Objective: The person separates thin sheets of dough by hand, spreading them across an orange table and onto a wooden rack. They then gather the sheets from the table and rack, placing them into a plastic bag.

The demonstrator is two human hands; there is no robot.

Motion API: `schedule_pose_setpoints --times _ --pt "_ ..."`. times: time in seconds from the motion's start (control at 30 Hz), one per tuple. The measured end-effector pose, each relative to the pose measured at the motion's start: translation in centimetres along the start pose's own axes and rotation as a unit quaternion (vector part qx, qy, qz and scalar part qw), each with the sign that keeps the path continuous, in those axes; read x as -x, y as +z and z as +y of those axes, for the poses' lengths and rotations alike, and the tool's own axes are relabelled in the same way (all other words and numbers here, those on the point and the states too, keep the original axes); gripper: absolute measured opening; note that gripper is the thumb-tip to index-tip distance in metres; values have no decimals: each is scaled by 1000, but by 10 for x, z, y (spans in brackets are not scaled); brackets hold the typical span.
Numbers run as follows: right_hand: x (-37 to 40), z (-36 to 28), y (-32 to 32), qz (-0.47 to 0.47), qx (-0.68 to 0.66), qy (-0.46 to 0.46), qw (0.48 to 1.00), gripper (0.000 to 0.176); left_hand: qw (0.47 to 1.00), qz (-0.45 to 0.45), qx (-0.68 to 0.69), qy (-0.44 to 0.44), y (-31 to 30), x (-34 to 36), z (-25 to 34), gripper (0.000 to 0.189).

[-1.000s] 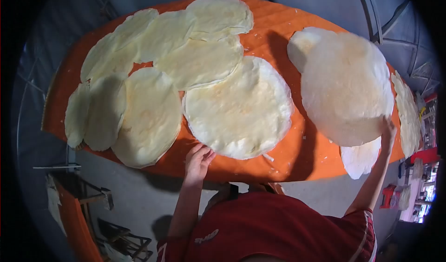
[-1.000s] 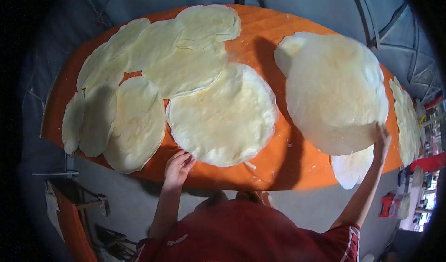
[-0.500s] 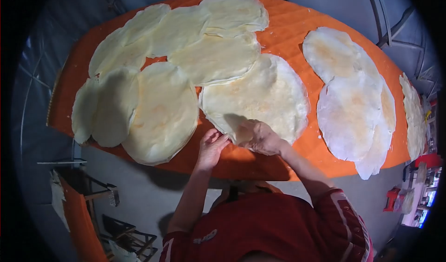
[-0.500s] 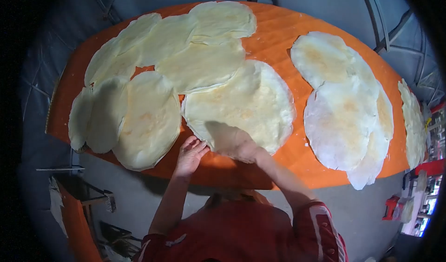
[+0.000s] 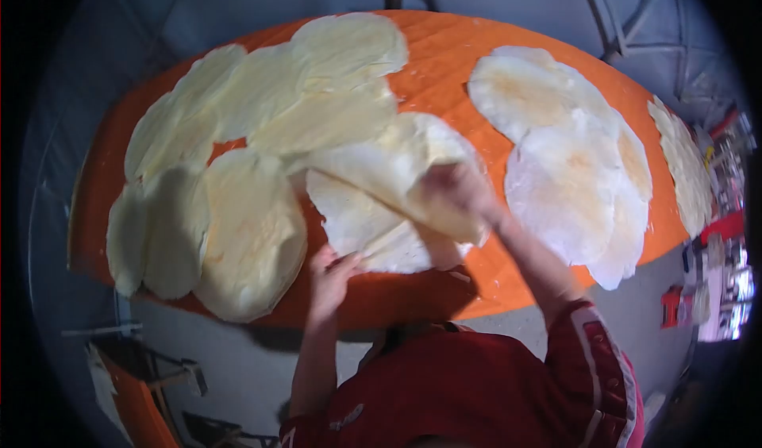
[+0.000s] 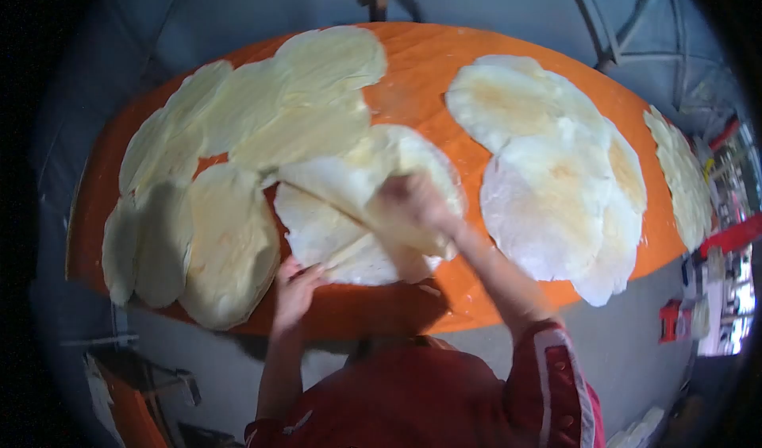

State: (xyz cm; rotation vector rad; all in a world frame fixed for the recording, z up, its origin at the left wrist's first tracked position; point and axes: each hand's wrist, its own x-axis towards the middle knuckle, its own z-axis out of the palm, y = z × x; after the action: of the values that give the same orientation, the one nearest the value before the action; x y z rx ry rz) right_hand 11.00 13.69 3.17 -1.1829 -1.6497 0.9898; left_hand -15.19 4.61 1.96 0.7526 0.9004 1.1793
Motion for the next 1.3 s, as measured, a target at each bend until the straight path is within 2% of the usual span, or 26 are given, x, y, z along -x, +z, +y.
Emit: schedule_pose_setpoints --times 0.03,0.1,0.13,0.17,0.27,0.37,0.43,0.5,0.53,0.57,0.6,0.63,0.7,0.77,0.83,0.87,0.93,0.97,1.0,1.07,1.13,1.17,1.2,1.23,1.27,1.3 --pt "-21 -39 -59 -138 77 -88 983 19 999 -20 -39 7 -4 2 13 29" --pt "-29 -55 -124 12 -135 -96 986 14 998 -7 -60 8 -21 8 37 31" --pt "-33 -74 -156 79 16 81 993 16 999 6 -38 -1 -26 11 54 33" --pt "-30 -72 -187 125 77 127 981 21 999 39 -17 20 -43 10 57 35" --pt "-11 -77 -247 168 220 169 946 25 998 45 -35 13 -54 12 99 35" --pt "9 -22 -294 220 344 202 890 34 995 63 -79 21 -76 13 114 33" --pt "24 35 -313 198 595 203 752 45 991 78 -110 23 -85 16 112 32" --pt "26 -2 -240 225 599 274 718 58 978 139 51 -146 -105 22 83 33" --pt "25 5 -210 236 591 236 734 56 978 121 -4 -171 -143 32 49 34" --pt "34 -4 -169 205 502 163 824 47 974 101 -62 -196 -174 37 26 35" --pt "37 -45 -120 89 260 146 950 39 965 78 -121 -218 -146 46 35 36" --pt "41 -46 -74 -18 123 119 985 46 952 54 -179 -241 -116 59 45 37" --pt "66 -61 29 -227 70 -2 971 62 952 41 -189 -237 -113 65 46 38" --pt "97 -73 106 -296 58 -123 945 79 953 26 -198 -228 -95 62 55 40" --pt "116 -118 148 -309 248 -65 916 79 986 107 -92 -94 -49 56 78 44" --pt "111 -122 151 -306 245 -64 918 79 993 67 -83 -45 -27 49 90 48" --pt "97 -126 149 -102 274 -100 951 55 991 85 -97 26 -1 33 106 50" --pt "81 -129 121 -108 125 -59 984 23 998 24 -4 57 16 25 112 50" --pt "71 -131 88 -57 44 -56 996 18 992 -35 90 86 35 18 117 52" --pt "51 -135 23 43 -120 -77 989 11 965 -233 -9 120 68 7 132 57" --pt "55 -140 -45 74 -248 136 956 17 978 -87 -133 133 88 2 122 62" --pt "68 -111 -74 88 -326 4 941 23 916 -145 -290 237 92 6 109 66" --pt "88 -89 -93 156 -377 -23 913 36 886 -129 -400 197 104 13 101 70" --pt "100 -61 -120 182 -369 74 908 46 846 -163 -441 252 88 3 68 71" --pt "105 -63 -126 261 -306 163 901 44 737 -169 -603 254 98 9 59 68" --pt "111 -64 -133 336 -235 250 877 42 685 -185 -674 206 107 10 40 73"
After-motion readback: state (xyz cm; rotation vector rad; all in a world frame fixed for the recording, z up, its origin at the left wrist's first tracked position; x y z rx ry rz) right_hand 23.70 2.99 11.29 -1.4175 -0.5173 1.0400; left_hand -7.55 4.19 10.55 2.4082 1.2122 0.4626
